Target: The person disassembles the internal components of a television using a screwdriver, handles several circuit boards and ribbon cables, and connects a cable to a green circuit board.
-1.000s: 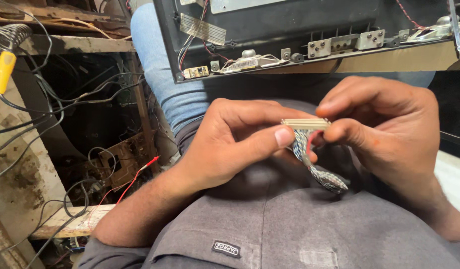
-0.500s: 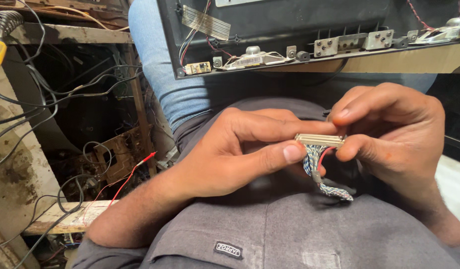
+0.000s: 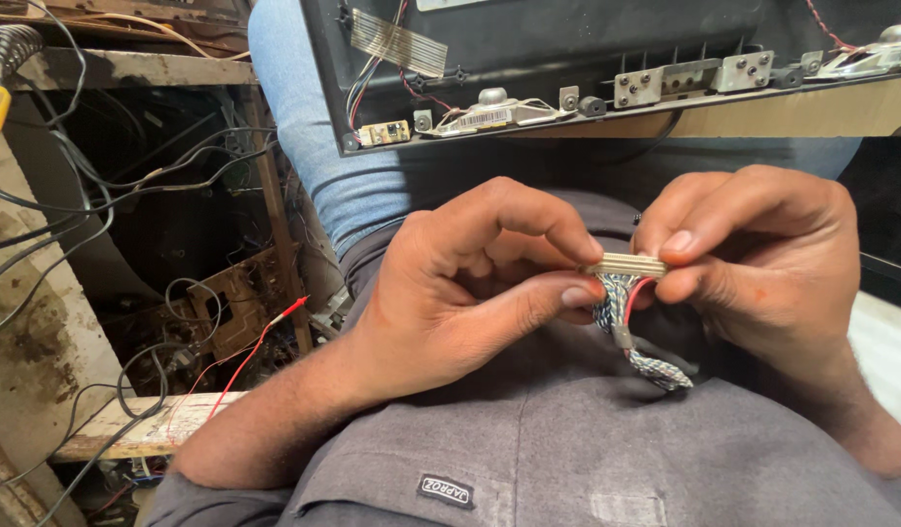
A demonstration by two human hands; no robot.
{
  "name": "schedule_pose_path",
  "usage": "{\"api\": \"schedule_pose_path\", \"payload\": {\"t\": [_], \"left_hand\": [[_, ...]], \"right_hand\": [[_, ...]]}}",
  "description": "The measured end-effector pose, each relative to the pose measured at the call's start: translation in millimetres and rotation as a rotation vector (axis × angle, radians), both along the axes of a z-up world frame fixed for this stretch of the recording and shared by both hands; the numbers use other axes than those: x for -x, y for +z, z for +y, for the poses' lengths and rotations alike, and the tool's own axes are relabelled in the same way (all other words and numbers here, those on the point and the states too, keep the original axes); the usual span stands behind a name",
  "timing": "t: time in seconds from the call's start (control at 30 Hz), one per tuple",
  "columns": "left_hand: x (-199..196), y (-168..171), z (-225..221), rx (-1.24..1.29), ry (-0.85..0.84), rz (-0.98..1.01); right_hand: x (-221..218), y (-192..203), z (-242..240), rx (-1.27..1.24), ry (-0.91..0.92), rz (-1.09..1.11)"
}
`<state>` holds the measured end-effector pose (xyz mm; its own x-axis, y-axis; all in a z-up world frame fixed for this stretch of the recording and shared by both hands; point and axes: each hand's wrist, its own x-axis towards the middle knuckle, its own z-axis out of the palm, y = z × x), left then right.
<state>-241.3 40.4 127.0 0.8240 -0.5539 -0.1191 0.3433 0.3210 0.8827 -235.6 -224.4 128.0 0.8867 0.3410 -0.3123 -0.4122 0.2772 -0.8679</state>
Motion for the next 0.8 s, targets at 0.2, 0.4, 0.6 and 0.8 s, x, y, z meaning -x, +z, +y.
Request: {"api": "schedule_pose_path", "payload": {"t": [0.2, 0.4, 0.6, 0.8], "left_hand": [[1.2, -4.0, -0.3, -0.004, 0.006, -0.017], [4.3, -13.4, -2.4, 0.032, 0.044, -0.042], [5.6, -16.4, -2.7, 0.117, 0.081, -0.015], [7.4, -20.6, -2.0, 0.073, 0.119, -0.107]], "right_hand": [[5.7, -5.2, -2.4, 0.07, -0.021, -0.111], [6.0, -7.2, -3.5, 0.278, -0.014, -0.354], [3.7, -1.0, 2.1, 0.353, 0.005, -0.471], [-7.4, -0.2, -1.2, 0.499, 0.202, -0.768]]}}
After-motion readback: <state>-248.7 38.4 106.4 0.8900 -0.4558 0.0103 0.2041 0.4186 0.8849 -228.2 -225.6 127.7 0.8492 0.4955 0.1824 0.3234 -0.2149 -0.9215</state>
